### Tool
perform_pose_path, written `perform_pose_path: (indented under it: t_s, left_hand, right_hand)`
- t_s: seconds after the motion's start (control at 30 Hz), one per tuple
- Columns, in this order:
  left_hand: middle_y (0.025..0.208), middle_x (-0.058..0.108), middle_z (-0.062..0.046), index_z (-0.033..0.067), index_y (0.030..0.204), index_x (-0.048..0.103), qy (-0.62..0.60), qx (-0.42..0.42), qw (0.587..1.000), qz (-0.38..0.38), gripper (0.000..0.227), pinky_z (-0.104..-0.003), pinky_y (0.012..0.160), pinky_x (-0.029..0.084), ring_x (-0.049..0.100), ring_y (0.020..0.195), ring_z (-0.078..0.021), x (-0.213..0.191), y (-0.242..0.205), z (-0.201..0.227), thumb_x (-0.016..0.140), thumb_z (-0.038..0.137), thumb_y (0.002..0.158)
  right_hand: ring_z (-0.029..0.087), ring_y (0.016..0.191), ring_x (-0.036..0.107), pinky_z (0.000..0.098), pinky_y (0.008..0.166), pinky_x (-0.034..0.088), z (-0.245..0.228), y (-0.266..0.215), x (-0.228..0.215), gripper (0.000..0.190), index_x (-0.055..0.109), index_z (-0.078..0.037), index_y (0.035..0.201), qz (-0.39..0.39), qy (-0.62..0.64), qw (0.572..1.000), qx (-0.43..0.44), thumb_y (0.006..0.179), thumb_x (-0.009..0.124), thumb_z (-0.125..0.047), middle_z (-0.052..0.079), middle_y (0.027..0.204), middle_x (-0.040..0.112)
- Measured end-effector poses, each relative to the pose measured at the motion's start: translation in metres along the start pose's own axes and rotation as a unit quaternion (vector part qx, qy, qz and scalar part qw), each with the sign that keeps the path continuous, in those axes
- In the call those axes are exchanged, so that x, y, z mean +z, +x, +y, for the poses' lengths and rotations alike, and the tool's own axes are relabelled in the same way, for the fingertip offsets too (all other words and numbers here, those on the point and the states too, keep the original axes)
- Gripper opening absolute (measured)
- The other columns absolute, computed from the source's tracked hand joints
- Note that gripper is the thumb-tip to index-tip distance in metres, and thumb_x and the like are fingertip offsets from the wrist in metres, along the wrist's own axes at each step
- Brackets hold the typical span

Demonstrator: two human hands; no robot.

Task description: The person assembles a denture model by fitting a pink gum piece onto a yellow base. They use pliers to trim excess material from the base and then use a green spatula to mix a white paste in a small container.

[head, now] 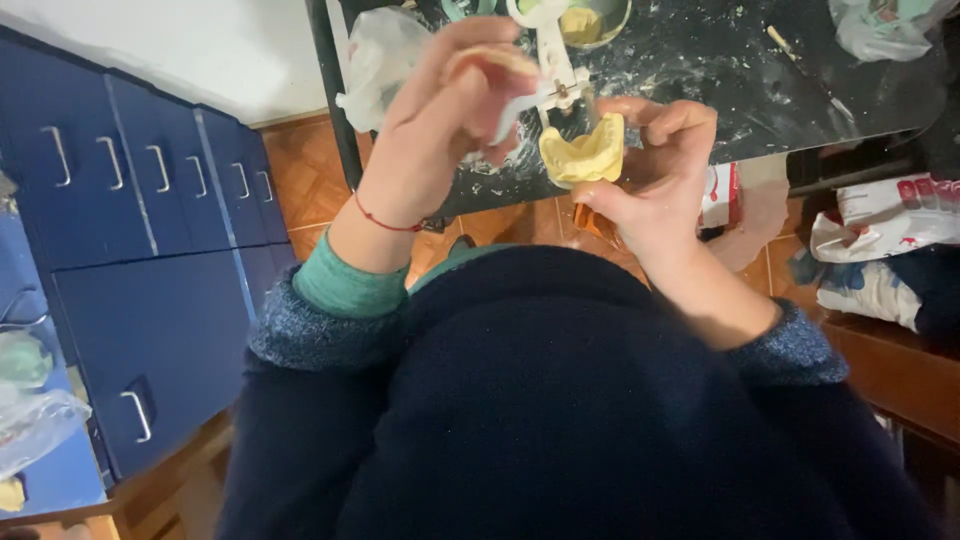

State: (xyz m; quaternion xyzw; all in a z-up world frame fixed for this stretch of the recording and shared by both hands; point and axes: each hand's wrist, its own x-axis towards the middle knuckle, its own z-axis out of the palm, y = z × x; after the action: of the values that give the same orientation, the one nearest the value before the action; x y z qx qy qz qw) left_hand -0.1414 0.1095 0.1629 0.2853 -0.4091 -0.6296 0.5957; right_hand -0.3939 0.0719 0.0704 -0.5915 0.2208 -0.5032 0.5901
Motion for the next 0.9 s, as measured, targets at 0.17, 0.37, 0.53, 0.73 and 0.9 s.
perform_pose_path:
  t_s: [0.17, 0.37, 0.53, 0.73, 0.9]
  left_hand:
    - [0.138, 0.060, -0.003, 0.0095, 0.140, 0.056, 0.295, 0.047, 0.954, -0.023, 0.035, -0.025, 0.090, 0.054, 0.063, 0.104, -0.0139, 0.011, 0.012, -0.016, 0.052, 0.021, 0.107]
    - [0.151, 0.056, -0.011, 0.0138, 0.152, 0.048, 0.555, 0.209, 0.796, -0.124, 0.047, -0.037, 0.112, 0.048, 0.060, 0.128, -0.0299, 0.011, 0.019, -0.030, 0.066, 0.028, 0.112]
    - [0.152, 0.053, -0.014, 0.0122, 0.152, 0.048, 0.561, 0.217, 0.783, -0.157, 0.054, -0.040, 0.112, 0.045, 0.058, 0.131, -0.0325, 0.013, 0.025, -0.029, 0.069, 0.029, 0.106]
    - [0.156, 0.056, -0.013, 0.0123, 0.159, 0.045, 0.567, 0.182, 0.788, -0.156, 0.057, -0.037, 0.108, 0.048, 0.060, 0.121, -0.0312, 0.011, 0.025, -0.034, 0.066, 0.023, 0.107]
    - [0.155, 0.056, -0.012, 0.0112, 0.152, 0.047, 0.518, 0.169, 0.824, -0.154, 0.054, -0.040, 0.116, 0.050, 0.060, 0.129, -0.0325, 0.014, 0.026, -0.035, 0.070, 0.016, 0.104]
  right_hand:
    - [0.019, 0.125, 0.055, 0.0348, 0.106, 0.058, -0.006, 0.004, 0.003, 0.071, 0.033, -0.014, 0.120, 0.009, 0.050, 0.998, 0.022, 0.088, 0.096, -0.007, 0.012, 0.132, 0.057]
    - [0.015, 0.120, 0.054, 0.0350, 0.107, 0.060, -0.010, 0.003, -0.001, 0.071, 0.033, -0.012, 0.120, 0.033, 0.046, 0.998, 0.026, 0.087, 0.095, -0.005, 0.007, 0.125, 0.053]
    - [0.016, 0.123, 0.053, 0.0369, 0.110, 0.059, -0.015, 0.003, -0.001, 0.071, 0.034, -0.011, 0.120, 0.042, 0.039, 0.998, 0.023, 0.087, 0.096, -0.003, 0.005, 0.125, 0.050]
    - [0.018, 0.130, 0.053, 0.0402, 0.113, 0.058, -0.023, 0.002, 0.001, 0.071, 0.032, -0.011, 0.122, 0.055, 0.010, 0.998, 0.025, 0.090, 0.095, -0.004, 0.009, 0.131, 0.052]
    - [0.019, 0.142, 0.048, 0.0403, 0.119, 0.051, -0.027, -0.002, 0.002, 0.074, 0.031, -0.013, 0.130, 0.054, -0.096, 0.993, -0.042, 0.093, 0.095, -0.007, 0.009, 0.143, 0.050]
